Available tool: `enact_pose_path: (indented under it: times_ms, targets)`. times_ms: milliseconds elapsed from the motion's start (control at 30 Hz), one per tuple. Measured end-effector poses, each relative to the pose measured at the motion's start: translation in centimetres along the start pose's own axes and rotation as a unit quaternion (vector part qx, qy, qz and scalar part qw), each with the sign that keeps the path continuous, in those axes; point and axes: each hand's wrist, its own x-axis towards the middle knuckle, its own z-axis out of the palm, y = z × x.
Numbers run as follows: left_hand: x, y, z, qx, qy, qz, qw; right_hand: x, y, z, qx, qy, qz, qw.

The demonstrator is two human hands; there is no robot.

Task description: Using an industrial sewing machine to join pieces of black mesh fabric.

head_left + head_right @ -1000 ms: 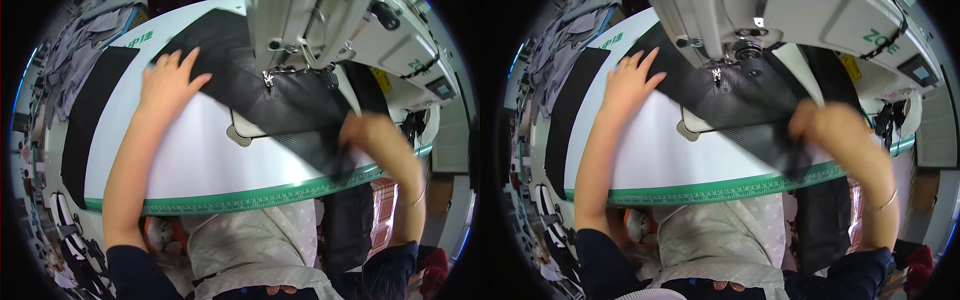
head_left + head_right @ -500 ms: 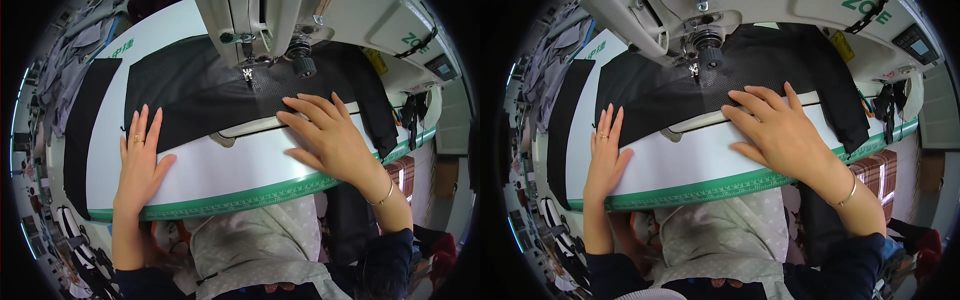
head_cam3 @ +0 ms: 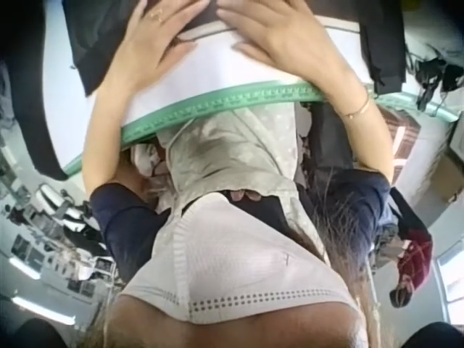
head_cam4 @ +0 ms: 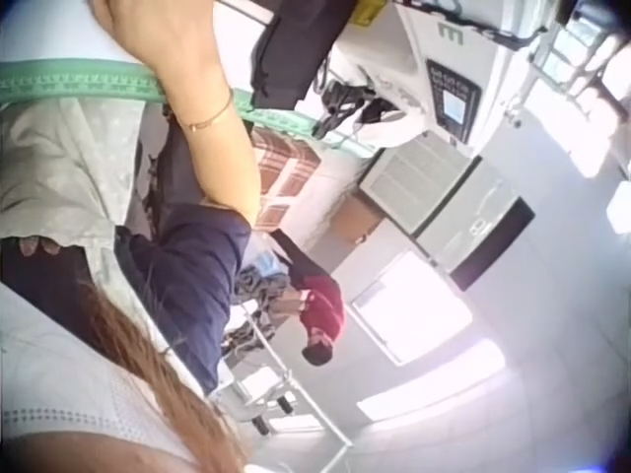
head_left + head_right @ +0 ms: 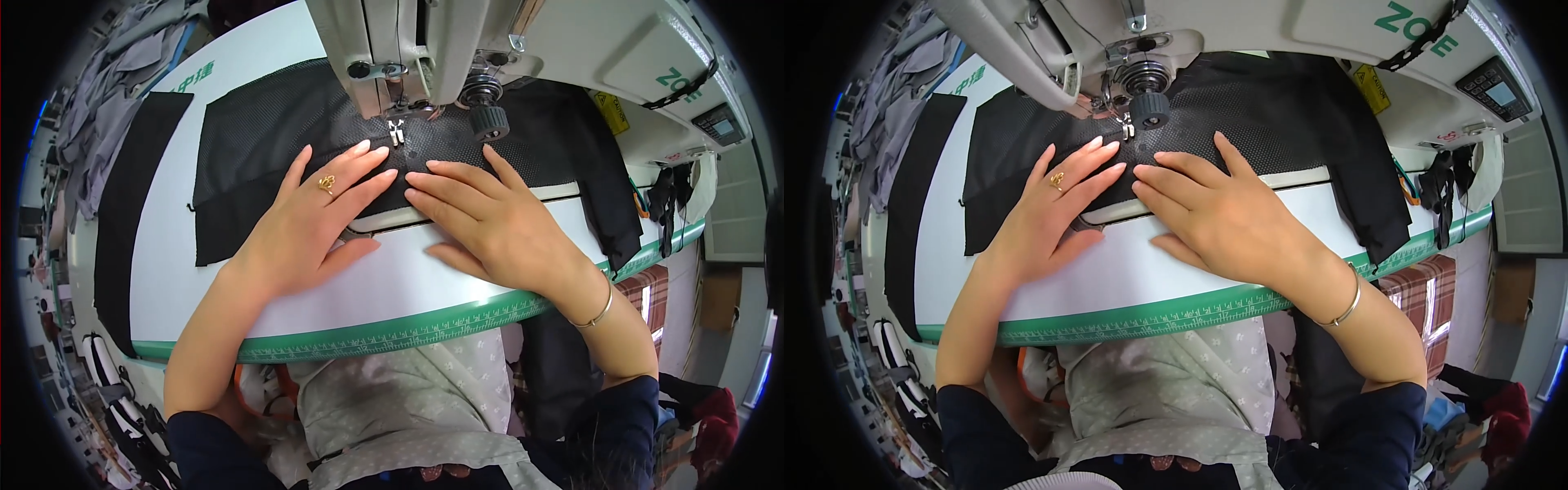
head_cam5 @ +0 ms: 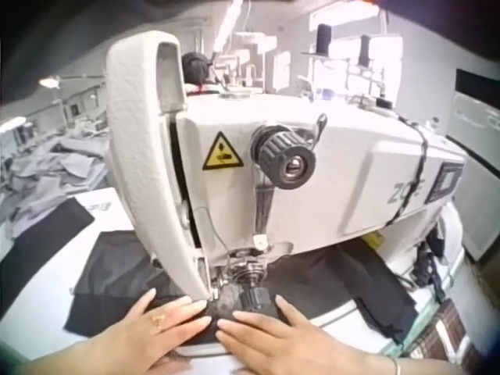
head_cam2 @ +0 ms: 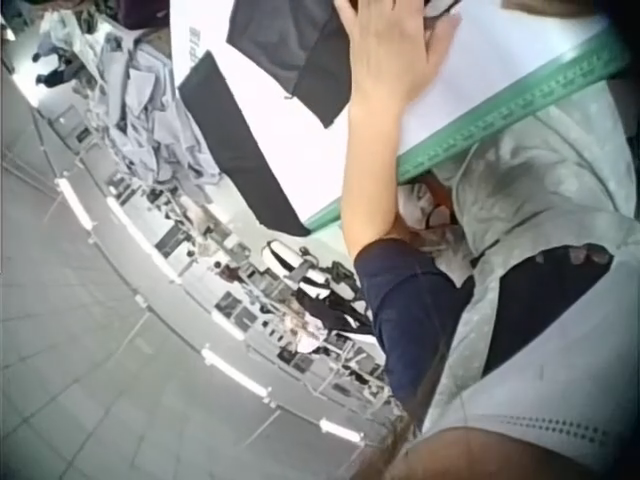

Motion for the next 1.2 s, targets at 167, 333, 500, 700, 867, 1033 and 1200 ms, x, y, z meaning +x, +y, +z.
enact_pose_path:
  times_ms: [167,333,500,700,867,1033,1200]
  targets:
    - [-0.2,-0.4,-0.5,-0.023,-0.014,0.026,0.999,-0.1,0.2,-0.1,-0.007,0.001,0.004,1.0]
    - [0.2,-1.1,-1.0,-0.045,-0.016,0.024,0.999,0.6,0.5,-0.1,-0.015,-0.002,0.017,1.0]
    - [0.9,-1.8,-1.0,-0.04,-0.02,0.008,0.999,1.3,1.5,0.1,0.013,0.003,0.02,1.0]
    - [1.8,-2.7,-1.0,-0.044,-0.005,-0.002,0.999,2.1,3.5,0.9,0.008,0.019,-0.012,1.0]
    - [2.5,-3.3,-0.6,-0.039,0.02,-0.006,0.999,2.3,5.3,1.2,0.025,0.04,-0.028,0.998]
    - [3.2,-3.5,-0.6,-0.036,0.039,-0.015,0.998,2.0,5.2,0.9,-0.034,0.073,-0.002,0.997]
    - [3.3,-3.5,-0.7,-0.027,0.023,-0.046,0.998,2.0,5.1,1.2,-0.024,0.084,0.009,0.996]
